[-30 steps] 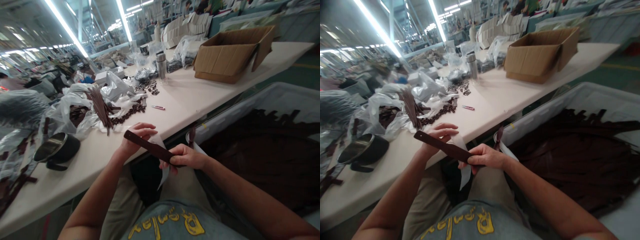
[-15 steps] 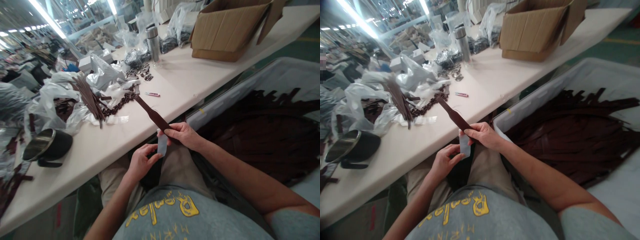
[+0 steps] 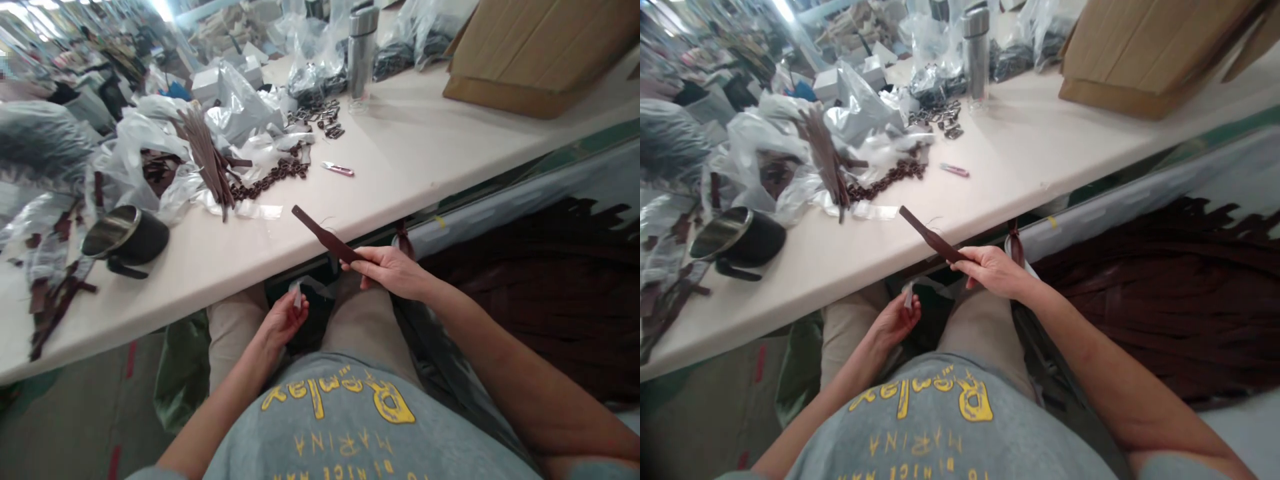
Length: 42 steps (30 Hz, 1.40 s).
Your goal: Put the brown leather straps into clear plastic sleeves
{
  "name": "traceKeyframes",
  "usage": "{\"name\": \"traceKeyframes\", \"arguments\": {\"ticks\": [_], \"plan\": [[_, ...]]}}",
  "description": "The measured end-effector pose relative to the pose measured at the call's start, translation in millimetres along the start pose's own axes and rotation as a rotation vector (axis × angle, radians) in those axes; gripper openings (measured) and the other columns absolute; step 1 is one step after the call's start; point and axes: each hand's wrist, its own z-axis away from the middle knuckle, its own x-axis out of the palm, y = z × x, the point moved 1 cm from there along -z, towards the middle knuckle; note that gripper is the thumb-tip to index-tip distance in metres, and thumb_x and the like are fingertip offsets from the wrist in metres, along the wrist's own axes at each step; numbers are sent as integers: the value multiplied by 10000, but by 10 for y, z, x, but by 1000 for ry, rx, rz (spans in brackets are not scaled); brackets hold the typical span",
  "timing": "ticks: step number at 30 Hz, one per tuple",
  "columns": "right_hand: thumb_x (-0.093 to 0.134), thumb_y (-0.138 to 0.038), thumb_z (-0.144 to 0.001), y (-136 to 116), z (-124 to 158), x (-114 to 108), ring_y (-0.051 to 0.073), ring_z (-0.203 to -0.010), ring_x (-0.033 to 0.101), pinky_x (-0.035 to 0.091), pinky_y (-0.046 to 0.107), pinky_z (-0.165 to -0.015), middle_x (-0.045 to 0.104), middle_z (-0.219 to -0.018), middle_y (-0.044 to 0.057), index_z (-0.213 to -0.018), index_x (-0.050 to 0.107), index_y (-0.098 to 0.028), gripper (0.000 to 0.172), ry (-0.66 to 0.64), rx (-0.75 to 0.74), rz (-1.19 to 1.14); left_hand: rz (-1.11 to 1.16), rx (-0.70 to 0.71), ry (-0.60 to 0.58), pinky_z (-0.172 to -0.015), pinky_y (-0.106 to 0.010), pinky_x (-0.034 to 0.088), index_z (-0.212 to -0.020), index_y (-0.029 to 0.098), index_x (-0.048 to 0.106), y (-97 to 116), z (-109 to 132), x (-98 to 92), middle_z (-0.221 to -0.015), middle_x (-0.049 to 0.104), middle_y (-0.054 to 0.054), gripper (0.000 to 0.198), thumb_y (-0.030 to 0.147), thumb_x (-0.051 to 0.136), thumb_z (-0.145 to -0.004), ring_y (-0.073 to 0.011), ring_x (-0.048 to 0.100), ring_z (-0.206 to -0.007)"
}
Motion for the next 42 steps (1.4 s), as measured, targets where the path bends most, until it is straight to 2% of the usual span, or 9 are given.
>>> {"name": "traceKeyframes", "arguments": {"ticks": [2,4,8,12,18,25,35,42], "plan": [[542,-458,-913,-63,33,49,126,-552,602,444,241,-539,713,-815,32,-871,689,-171,325,-137,44,109,162,19,84,-550,-165,545,-731,161,635,43,-26,-91,-627,678,18,192,239,656,-906,-74,658,-537],[514,-413,-924,-148,77,128,128,-511,577,394,237,-515,658,-648,11,-718,639,-177,338,-274,71,303,248,64,115,-585,-154,555,-758,163,632,124,-61,-135,-651,691,19,235,229,558,-970,-66,677,-572],[491,-334,-926,-273,135,302,122,-491,500,254,258,-505,561,-543,1,-595,559,-183,370,-377,-41,685,361,127,140,-597,-164,565,-811,158,643,276,-127,-173,-692,714,10,175,212,574,-962,-86,705,-621],[504,-333,-928,-233,118,419,123,-519,475,207,273,-527,566,-577,9,-606,559,-182,360,-369,-105,821,424,127,139,-608,-190,574,-823,149,653,304,-133,-192,-695,722,-3,154,175,575,-953,-106,712,-615],[495,-281,-936,-154,81,503,130,-551,493,208,270,-545,581,-599,13,-623,563,-177,336,-384,-100,860,467,108,104,-567,-189,563,-809,133,651,263,-111,-171,-697,725,-20,208,154,527,-974,-116,712,-607],[477,-316,-959,-159,100,494,138,-593,530,232,261,-565,599,-641,12,-680,566,-179,324,-406,-78,892,474,95,107,-591,-200,571,-804,123,648,252,-129,-156,-698,715,-37,188,131,539,-957,-129,713,-618],[466,-337,-953,-99,68,474,139,-568,504,234,268,-567,564,-603,6,-644,529,-189,349,-323,-66,907,465,108,72,-594,-201,575,-786,126,638,246,-132,-154,-687,719,-40,235,144,502,-977,-129,715,-620],[464,-339,-950,-59,39,412,154,-593,541,258,270,-576,597,-625,15,-666,570,-194,336,-277,-10,930,450,109,44,-587,-225,575,-837,119,665,225,-141,-209,-729,731,-51,220,179,506,-977,-133,708,-623]]}}
